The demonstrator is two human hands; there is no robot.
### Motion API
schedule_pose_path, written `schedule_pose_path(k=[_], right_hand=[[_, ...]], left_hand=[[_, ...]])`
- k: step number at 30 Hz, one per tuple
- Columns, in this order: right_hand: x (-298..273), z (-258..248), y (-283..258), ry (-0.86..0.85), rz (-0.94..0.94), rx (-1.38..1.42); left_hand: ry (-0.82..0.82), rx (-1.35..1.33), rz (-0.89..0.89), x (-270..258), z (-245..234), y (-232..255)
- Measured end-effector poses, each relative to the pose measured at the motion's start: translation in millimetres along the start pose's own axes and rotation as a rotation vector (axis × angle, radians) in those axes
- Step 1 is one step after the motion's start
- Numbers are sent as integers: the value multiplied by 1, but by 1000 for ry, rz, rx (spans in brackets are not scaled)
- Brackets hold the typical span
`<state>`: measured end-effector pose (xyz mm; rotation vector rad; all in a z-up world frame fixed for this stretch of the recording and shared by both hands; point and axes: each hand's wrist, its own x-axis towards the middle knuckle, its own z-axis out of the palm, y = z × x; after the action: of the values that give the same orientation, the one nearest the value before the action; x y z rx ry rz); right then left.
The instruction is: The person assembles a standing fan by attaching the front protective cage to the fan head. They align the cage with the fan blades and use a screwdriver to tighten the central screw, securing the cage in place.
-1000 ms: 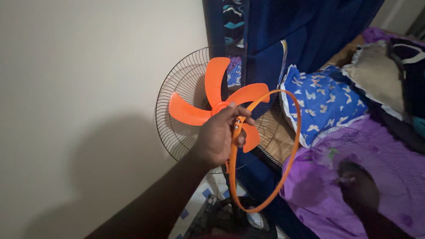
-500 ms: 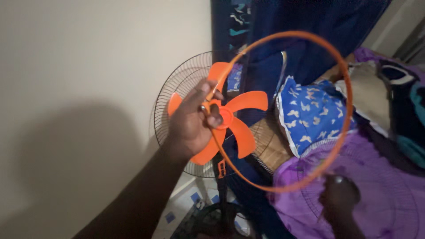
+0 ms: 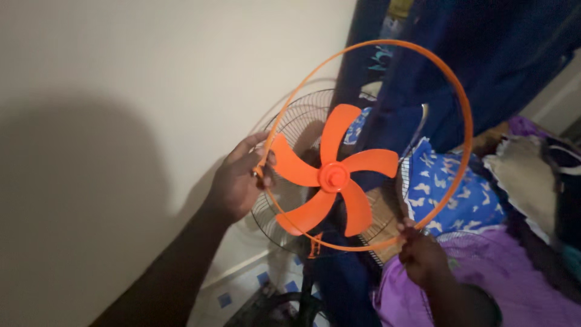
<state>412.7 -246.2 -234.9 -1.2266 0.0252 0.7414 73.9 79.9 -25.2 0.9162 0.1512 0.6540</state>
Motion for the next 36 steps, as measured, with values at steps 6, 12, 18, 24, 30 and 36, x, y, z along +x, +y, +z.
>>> schedule_pose_path(k=[6,12,18,24,30,36], right_hand=[[17,16,-4,189,-78,-204],[1,35,-8,207,-432,-798],[-7,55,-17,379,-183,-802],[-6,53,-13,415,-191,-1067],[35,20,11,472,-283,-691],[66,-12,-3,199,-709,-2241]], left_hand=[[235,619,-123,8,-52,-2],[355,733,-43,20,-86,-33],[405,1214,310,26,-94,-44],[448,1167,283,21,-92,-43],[357,1080,253,12,-93,-48],[342,964,226,7,-89,-46]])
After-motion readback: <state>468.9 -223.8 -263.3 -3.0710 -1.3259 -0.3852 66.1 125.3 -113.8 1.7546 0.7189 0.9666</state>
